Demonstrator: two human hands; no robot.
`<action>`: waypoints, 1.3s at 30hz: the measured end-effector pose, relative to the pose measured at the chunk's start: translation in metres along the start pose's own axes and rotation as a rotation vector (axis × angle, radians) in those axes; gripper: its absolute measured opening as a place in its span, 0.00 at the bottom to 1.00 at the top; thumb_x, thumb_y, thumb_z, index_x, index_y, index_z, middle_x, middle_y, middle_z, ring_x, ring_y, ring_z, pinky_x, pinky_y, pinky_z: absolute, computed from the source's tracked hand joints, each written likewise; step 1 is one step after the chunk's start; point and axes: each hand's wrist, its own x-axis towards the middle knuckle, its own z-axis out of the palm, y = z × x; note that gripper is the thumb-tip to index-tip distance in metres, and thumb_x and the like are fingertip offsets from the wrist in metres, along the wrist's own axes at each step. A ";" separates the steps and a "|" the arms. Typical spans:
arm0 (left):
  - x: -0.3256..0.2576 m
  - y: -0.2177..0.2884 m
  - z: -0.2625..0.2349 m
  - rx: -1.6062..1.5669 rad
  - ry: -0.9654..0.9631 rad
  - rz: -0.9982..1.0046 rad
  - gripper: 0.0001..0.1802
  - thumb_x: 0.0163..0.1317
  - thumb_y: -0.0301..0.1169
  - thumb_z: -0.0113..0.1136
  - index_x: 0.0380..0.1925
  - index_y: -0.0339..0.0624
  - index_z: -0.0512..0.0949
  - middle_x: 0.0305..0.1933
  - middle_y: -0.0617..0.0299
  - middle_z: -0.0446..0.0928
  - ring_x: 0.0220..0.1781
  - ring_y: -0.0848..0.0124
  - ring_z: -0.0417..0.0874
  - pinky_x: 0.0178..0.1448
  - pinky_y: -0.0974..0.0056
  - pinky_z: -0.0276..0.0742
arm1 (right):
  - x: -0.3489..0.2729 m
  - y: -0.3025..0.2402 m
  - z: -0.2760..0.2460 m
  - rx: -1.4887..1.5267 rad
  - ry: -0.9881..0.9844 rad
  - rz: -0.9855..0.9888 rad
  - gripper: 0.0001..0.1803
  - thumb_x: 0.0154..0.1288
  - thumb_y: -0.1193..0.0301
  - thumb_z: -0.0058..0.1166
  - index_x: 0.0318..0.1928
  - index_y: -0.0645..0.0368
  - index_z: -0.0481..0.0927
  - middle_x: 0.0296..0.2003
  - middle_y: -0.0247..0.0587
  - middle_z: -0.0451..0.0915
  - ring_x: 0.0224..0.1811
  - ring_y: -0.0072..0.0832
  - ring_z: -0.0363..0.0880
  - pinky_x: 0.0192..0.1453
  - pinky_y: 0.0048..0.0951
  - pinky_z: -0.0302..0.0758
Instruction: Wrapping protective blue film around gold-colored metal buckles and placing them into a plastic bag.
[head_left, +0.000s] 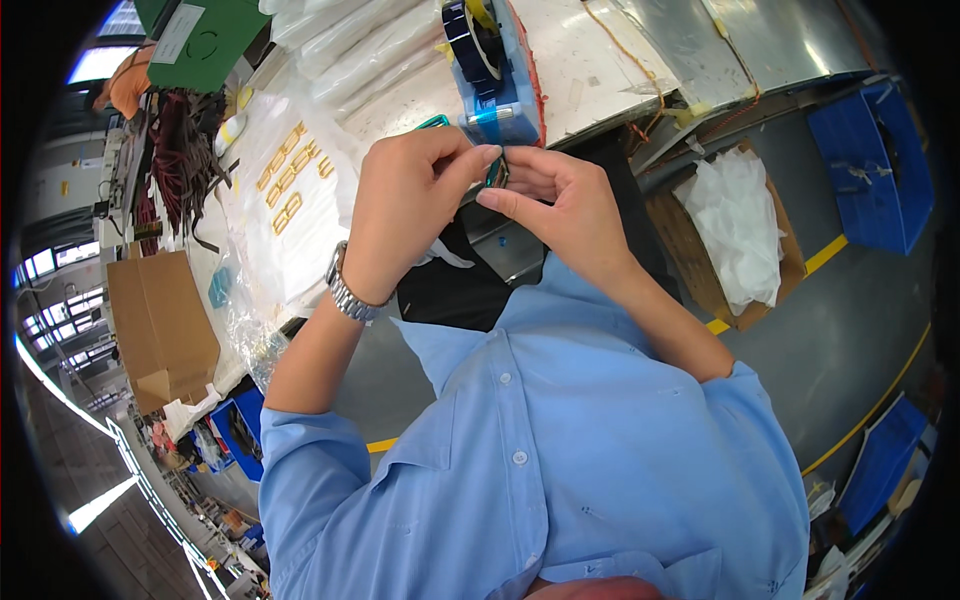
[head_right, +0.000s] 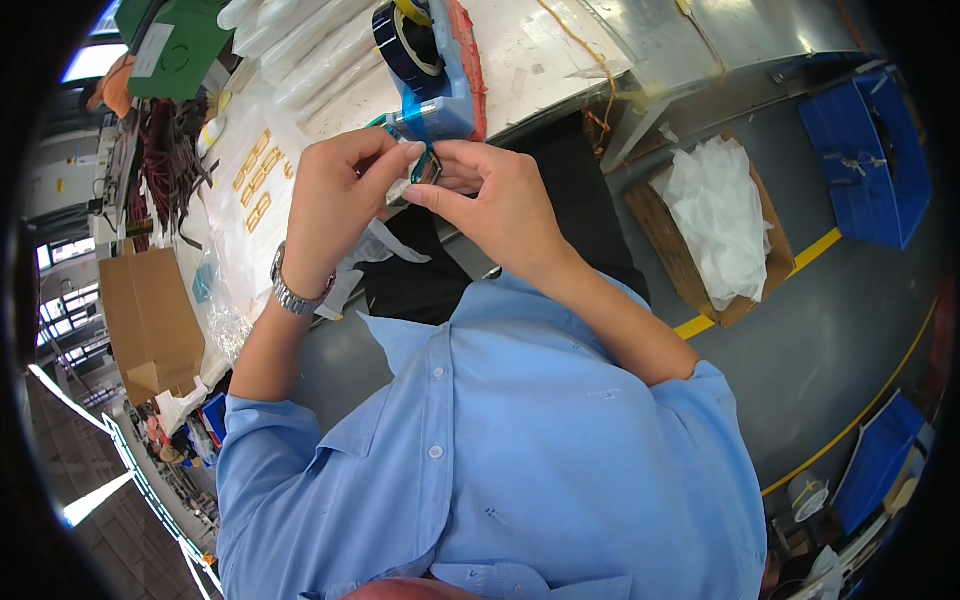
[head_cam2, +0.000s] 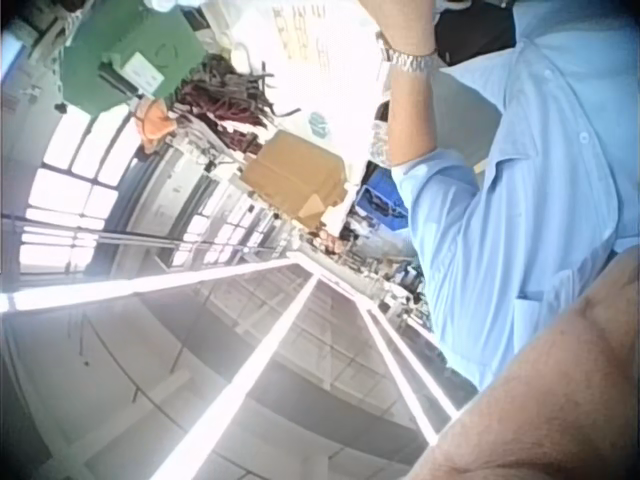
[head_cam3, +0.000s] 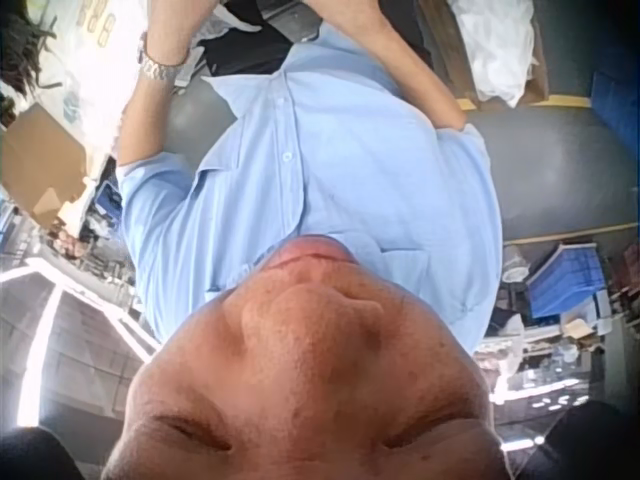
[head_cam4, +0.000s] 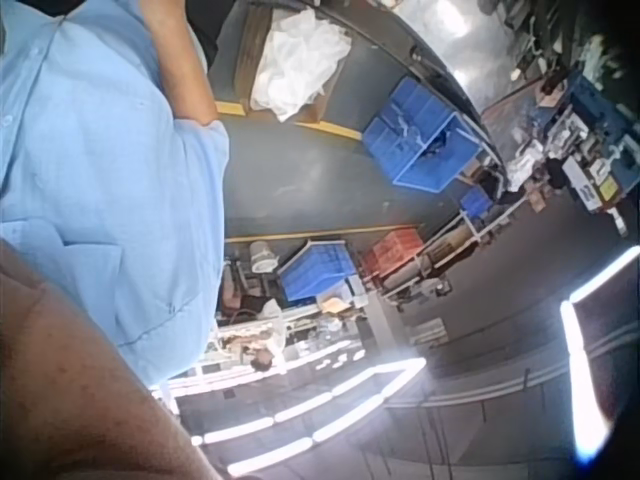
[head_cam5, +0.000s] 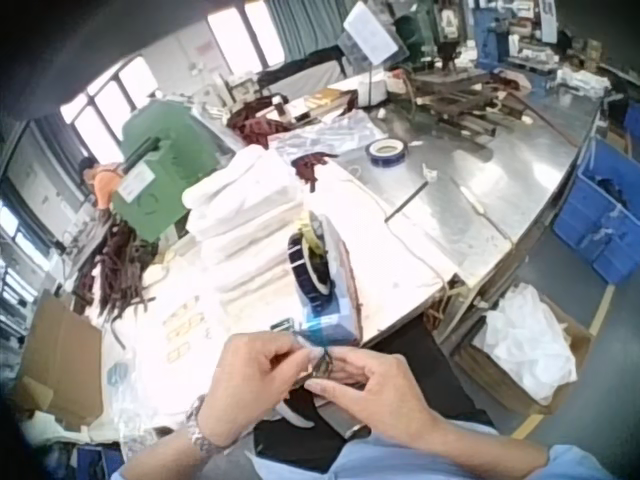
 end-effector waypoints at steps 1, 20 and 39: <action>-0.006 0.002 0.000 0.177 0.113 0.117 0.11 0.73 0.32 0.69 0.36 0.34 0.86 0.32 0.60 0.85 0.23 0.75 0.83 0.30 0.70 0.81 | -0.001 0.000 0.001 0.064 0.024 -0.001 0.22 0.68 0.71 0.74 0.57 0.72 0.85 0.44 0.44 0.93 0.47 0.22 0.91 0.53 0.24 0.85; -0.025 -0.037 0.083 -0.062 0.632 0.486 0.04 0.67 0.18 0.68 0.40 0.33 0.84 0.32 0.54 0.84 0.31 0.63 0.86 0.36 0.63 0.80 | 0.004 0.000 0.000 0.157 0.011 0.108 0.20 0.75 0.69 0.68 0.56 0.75 0.84 0.41 0.42 0.92 0.41 0.18 0.89 0.48 0.21 0.85; -0.018 -0.015 0.062 -0.373 0.466 0.275 0.06 0.74 0.23 0.65 0.41 0.30 0.87 0.30 0.58 0.84 0.27 0.73 0.87 0.33 0.69 0.83 | 0.014 0.009 -0.015 0.114 -0.056 -0.030 0.20 0.74 0.77 0.65 0.63 0.71 0.83 0.48 0.40 0.92 0.49 0.19 0.89 0.56 0.24 0.85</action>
